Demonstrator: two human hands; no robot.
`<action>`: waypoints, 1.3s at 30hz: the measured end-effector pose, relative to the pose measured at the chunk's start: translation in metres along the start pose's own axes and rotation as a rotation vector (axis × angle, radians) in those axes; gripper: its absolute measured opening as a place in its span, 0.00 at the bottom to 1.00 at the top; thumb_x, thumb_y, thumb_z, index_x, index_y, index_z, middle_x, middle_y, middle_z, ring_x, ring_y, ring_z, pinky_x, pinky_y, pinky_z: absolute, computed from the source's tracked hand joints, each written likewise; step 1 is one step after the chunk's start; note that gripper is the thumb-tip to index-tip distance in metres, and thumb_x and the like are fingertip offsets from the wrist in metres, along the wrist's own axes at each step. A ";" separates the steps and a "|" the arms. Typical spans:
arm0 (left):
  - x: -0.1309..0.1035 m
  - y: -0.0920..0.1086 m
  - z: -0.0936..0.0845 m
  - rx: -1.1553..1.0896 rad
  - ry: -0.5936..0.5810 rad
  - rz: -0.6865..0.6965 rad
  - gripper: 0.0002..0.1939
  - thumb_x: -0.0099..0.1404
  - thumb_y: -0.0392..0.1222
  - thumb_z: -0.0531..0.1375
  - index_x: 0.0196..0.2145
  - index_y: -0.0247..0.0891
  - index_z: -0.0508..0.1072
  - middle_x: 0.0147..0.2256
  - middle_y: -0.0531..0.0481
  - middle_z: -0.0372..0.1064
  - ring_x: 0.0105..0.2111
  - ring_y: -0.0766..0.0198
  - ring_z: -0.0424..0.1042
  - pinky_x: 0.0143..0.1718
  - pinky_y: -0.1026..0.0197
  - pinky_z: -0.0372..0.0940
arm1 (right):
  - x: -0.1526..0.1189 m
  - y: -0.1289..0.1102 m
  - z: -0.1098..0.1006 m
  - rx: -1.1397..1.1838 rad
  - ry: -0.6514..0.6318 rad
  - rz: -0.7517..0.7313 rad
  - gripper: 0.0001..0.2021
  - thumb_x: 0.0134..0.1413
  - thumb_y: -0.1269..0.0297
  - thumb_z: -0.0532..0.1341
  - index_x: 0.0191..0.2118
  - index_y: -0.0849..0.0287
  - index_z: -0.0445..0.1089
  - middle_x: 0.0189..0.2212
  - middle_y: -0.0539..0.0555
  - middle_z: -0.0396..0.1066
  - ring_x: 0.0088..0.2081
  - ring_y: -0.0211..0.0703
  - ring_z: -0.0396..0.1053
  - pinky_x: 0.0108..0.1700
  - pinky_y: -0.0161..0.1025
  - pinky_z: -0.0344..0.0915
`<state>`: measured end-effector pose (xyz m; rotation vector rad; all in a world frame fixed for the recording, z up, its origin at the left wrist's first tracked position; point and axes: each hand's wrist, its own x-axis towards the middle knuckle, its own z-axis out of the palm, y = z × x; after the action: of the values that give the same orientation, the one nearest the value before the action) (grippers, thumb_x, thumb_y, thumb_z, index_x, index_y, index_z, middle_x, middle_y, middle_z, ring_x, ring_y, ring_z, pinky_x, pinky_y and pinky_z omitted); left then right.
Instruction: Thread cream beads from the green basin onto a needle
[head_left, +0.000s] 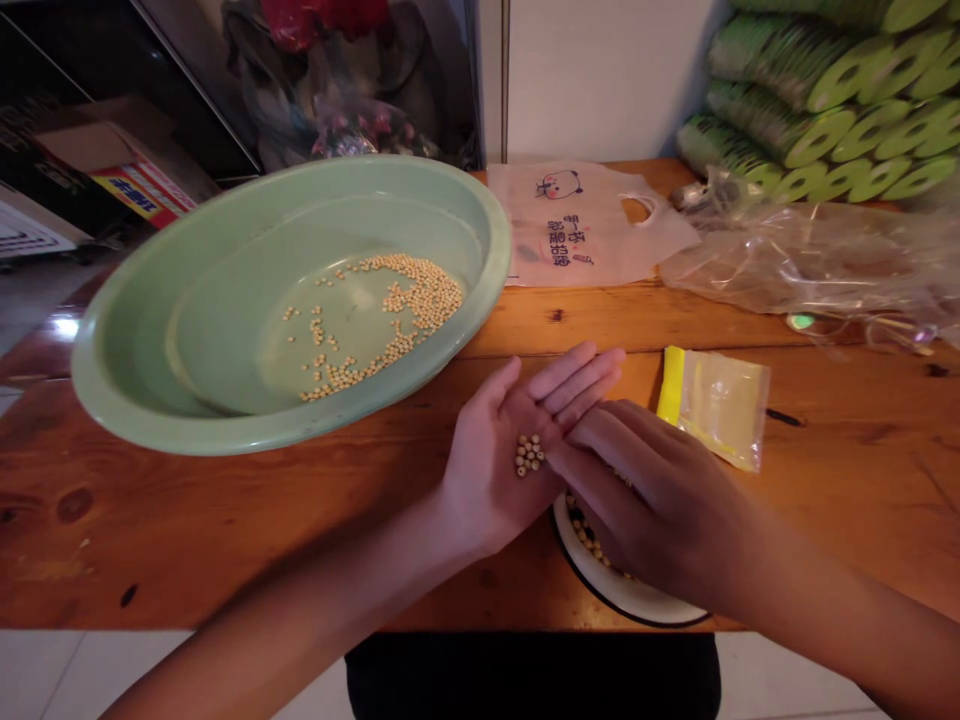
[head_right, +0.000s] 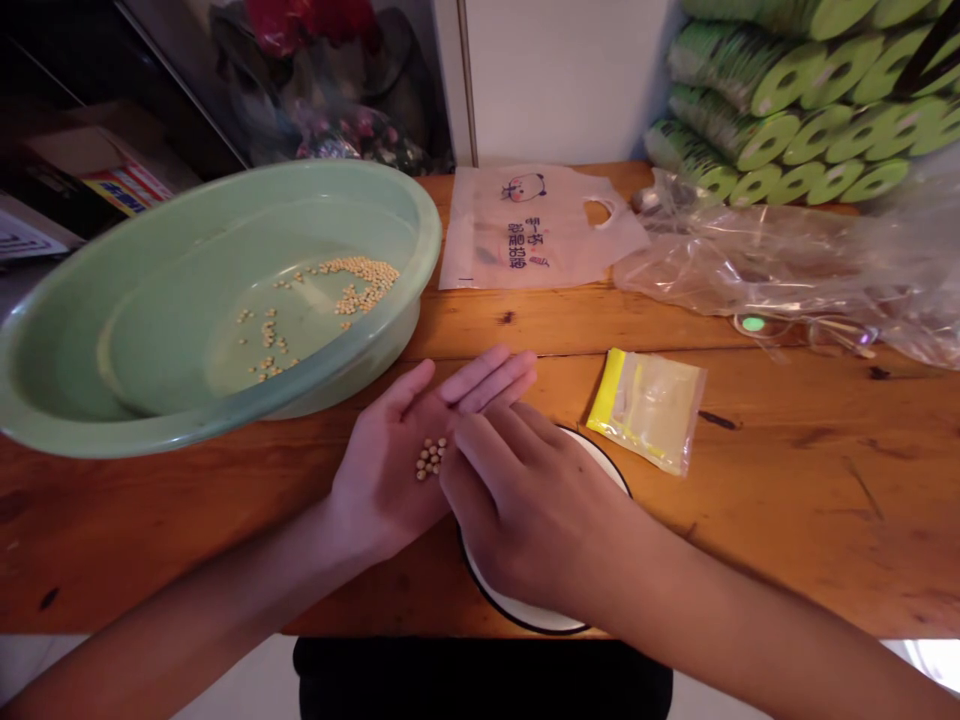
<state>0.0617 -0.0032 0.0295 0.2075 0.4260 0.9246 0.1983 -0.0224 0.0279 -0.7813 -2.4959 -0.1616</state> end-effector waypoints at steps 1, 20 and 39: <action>0.000 0.000 0.000 0.005 0.003 -0.001 0.30 0.70 0.48 0.43 0.63 0.26 0.54 0.62 0.41 0.57 0.63 0.61 0.55 0.63 0.61 0.48 | 0.000 -0.001 0.000 -0.012 0.002 -0.002 0.14 0.56 0.79 0.50 0.25 0.61 0.68 0.24 0.57 0.63 0.27 0.45 0.58 0.28 0.42 0.60; 0.003 0.002 -0.002 -0.001 0.053 0.013 0.29 0.70 0.46 0.40 0.63 0.27 0.54 0.62 0.41 0.57 0.61 0.62 0.58 0.62 0.62 0.51 | 0.002 0.021 -0.021 0.545 -0.095 0.335 0.07 0.58 0.75 0.57 0.32 0.58 0.71 0.27 0.47 0.74 0.26 0.32 0.69 0.29 0.29 0.62; 0.005 0.001 -0.002 -0.068 0.095 0.018 0.27 0.69 0.45 0.43 0.60 0.27 0.59 0.60 0.40 0.61 0.58 0.62 0.63 0.59 0.62 0.55 | 0.003 0.032 -0.025 0.509 -0.154 0.362 0.07 0.56 0.77 0.58 0.34 0.59 0.71 0.28 0.46 0.73 0.27 0.31 0.68 0.30 0.30 0.61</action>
<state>0.0624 0.0012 0.0271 0.1061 0.4799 0.9674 0.2251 -0.0013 0.0492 -1.0233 -2.3228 0.6544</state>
